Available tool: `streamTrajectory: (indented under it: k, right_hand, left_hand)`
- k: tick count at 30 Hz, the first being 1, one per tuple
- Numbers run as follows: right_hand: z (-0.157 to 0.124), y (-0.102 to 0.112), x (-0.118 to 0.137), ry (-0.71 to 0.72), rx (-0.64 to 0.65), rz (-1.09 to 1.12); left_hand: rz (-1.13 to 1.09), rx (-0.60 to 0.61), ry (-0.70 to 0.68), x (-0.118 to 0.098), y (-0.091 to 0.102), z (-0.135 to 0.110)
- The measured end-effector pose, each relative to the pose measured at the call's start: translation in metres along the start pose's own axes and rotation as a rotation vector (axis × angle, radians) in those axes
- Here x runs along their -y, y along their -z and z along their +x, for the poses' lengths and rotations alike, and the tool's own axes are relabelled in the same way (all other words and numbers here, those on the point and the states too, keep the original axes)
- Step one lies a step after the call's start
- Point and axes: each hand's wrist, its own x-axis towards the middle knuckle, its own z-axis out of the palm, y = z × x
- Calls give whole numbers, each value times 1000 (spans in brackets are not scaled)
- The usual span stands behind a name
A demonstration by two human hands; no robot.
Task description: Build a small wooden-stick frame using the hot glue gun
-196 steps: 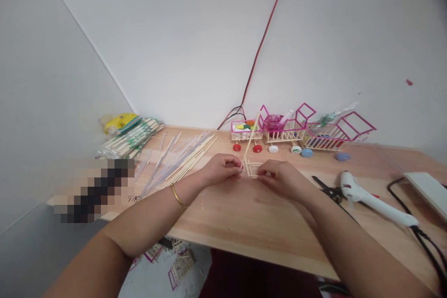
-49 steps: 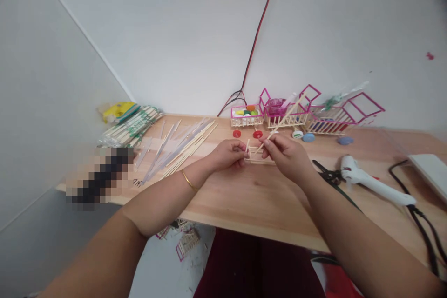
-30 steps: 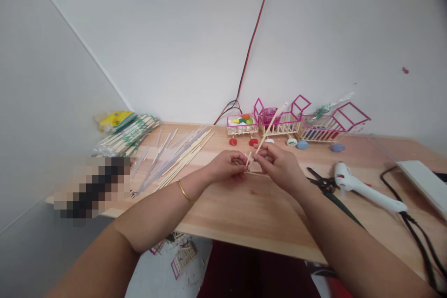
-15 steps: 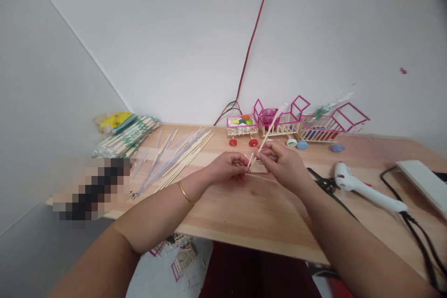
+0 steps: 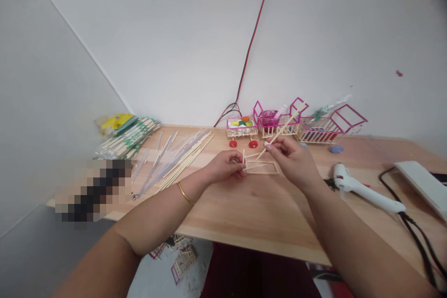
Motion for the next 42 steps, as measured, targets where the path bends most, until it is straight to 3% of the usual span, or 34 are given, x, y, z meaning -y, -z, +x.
streamTrajectory:
  k: [8,15,20,25,29,32,42]
  right_hand:
    - [-1,-1,-1,59,-10,-32]
    - [-4,-1,7,239,-30,-258]
    - [-6,-4,7,313,101,-314]
    - [-8,-8,4,310,226,-306]
    - [-11,-15,2,285,270,-296]
    - [-12,-20,1,273,291,-282]
    - [-13,-24,1,258,270,-300]
  left_hand:
    - [-142,-23,42,2,3,2]
    - [-292,193,371,-8,13,-4]
    - [-95,218,464,-7,8,-9]
    - [358,100,403,-9,6,-12]
    - [660,-46,143,-11,12,-9]
    - [657,-92,-50,-9,12,-5]
    - [644,-76,-152,-1,8,-2]
